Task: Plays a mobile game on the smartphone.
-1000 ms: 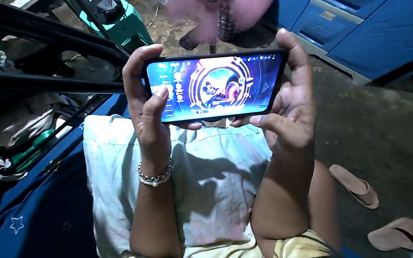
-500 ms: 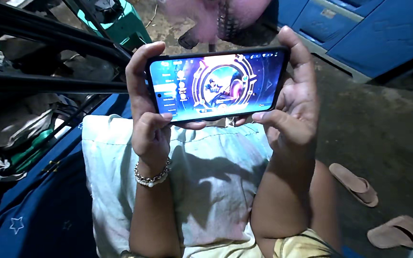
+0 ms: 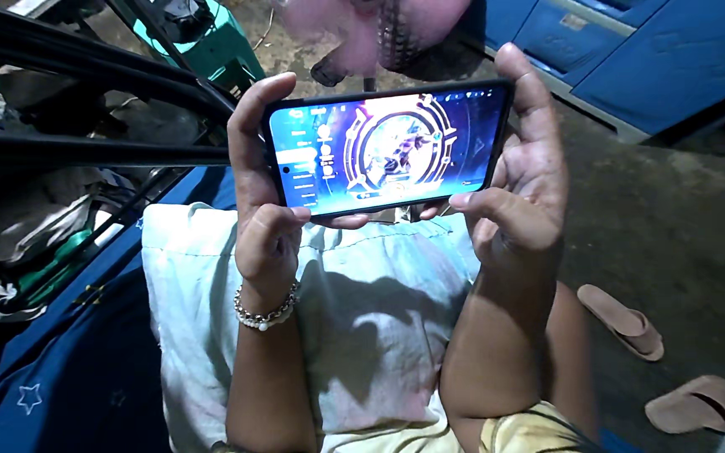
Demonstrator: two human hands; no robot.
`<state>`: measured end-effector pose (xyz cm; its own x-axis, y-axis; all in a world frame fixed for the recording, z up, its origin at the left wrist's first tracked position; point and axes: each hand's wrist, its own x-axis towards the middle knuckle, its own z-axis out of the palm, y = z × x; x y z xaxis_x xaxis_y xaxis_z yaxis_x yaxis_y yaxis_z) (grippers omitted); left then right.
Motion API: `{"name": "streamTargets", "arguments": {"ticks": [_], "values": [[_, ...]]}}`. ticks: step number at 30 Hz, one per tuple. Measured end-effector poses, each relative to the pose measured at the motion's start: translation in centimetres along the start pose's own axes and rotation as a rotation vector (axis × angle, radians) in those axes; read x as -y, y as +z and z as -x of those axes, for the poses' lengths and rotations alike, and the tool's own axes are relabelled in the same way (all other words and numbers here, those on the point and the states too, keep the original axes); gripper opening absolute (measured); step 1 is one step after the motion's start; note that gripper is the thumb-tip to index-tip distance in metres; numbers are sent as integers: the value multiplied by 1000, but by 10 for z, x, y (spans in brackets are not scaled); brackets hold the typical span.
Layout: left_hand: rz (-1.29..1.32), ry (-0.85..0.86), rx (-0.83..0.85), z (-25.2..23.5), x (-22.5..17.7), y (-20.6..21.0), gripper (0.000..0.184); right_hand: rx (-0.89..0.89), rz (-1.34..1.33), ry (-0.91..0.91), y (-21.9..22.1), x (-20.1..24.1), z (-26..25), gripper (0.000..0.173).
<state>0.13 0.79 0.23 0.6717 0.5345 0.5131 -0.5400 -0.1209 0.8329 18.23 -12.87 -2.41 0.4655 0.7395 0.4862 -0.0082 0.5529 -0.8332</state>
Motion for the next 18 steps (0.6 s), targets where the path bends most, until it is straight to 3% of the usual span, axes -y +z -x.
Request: {"name": "streamTargets", "arguments": {"ticks": [18], "values": [[4,35,-9,0,1,-2,71,99,-66,-1,-5,2,-1,101]]}}
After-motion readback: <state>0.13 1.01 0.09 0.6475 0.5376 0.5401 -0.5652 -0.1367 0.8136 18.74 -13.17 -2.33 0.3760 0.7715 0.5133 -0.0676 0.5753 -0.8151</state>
